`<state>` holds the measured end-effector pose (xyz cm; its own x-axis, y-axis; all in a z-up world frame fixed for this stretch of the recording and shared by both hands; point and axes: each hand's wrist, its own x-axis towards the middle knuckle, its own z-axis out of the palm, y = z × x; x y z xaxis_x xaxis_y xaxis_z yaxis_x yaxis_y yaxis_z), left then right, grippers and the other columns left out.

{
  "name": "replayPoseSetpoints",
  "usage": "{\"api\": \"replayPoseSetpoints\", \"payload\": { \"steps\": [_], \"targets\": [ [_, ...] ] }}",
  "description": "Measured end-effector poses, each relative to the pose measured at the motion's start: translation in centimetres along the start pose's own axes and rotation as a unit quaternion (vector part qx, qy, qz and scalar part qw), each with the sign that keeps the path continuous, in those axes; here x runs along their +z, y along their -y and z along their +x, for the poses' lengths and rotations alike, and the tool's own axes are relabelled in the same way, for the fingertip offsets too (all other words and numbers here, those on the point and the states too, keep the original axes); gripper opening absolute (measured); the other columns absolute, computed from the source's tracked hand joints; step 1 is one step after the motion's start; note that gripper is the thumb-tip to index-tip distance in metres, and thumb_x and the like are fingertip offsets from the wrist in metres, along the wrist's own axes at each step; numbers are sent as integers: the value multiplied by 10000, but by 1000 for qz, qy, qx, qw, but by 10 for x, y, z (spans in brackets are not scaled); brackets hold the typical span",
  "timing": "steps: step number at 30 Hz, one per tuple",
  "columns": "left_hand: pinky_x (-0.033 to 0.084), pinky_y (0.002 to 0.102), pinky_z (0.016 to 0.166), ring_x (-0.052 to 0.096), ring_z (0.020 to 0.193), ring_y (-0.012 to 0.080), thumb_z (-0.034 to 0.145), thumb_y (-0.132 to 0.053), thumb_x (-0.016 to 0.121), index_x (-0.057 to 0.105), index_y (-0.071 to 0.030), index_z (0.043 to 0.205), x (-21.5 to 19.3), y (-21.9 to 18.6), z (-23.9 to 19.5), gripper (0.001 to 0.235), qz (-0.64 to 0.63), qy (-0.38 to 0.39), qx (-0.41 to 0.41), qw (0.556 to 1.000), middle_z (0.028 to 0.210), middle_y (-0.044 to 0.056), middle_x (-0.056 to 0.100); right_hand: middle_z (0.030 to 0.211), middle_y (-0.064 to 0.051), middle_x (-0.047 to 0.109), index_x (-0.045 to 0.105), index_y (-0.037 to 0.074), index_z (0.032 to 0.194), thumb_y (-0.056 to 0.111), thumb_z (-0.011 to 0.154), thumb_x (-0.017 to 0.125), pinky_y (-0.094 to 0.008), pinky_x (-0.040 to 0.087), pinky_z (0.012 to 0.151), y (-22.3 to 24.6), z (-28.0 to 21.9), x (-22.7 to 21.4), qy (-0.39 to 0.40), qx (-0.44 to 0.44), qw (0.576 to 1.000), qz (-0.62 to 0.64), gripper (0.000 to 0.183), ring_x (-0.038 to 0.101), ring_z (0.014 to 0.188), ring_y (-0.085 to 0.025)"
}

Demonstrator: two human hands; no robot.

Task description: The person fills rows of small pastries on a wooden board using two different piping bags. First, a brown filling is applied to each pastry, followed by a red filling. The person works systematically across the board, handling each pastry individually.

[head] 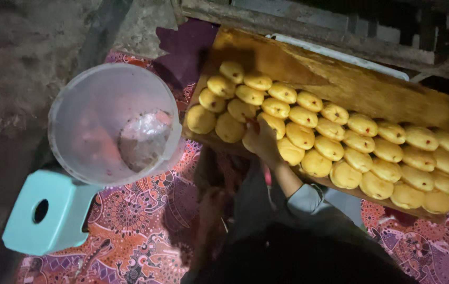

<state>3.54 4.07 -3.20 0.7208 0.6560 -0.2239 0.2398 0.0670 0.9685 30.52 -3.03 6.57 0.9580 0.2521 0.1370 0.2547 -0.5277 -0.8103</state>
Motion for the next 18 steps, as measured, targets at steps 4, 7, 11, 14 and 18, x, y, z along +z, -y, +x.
{"api": "replayPoseSetpoints", "payload": {
  "steps": [4,7,11,14,18],
  "targets": [
    [497,477,738,647,792,289,912,-259,709,611,-70,1143,-68,34,26,314,24,-40,-52,998,890,125,684,896,-258,714,659,19,1026,241,942,655,-533,557,752,9,8,3,-12,-30,998,-51,237,693,865,-462],
    [505,465,734,637,780,277,893,-266,721,581,-82,1187,-119,64,32,375,162,-72,-28,984,877,111,670,913,-290,697,660,10,1067,252,958,656,-551,551,719,5,14,5,17,-69,994,-87,265,678,851,-492],
    [515,449,730,623,764,260,868,-277,737,541,-97,1247,-157,104,33,463,279,-70,-17,957,859,92,651,885,-307,689,643,-12,1037,365,1009,669,-546,565,726,2,27,12,72,-27,982,-170,379,689,832,-488],
    [523,436,727,613,753,248,848,-284,748,511,-109,1291,-163,122,40,532,317,-52,-6,947,846,78,637,905,-280,703,668,44,1046,358,1010,633,-560,561,730,10,26,18,68,10,981,-183,318,693,824,-480],
    [533,420,722,599,737,232,823,-294,764,471,-125,1350,-157,121,53,627,314,-36,7,949,828,59,619,932,-265,706,705,105,1053,309,943,610,-573,553,697,28,19,18,38,1,977,-212,250,690,781,-479]
  ]
}}
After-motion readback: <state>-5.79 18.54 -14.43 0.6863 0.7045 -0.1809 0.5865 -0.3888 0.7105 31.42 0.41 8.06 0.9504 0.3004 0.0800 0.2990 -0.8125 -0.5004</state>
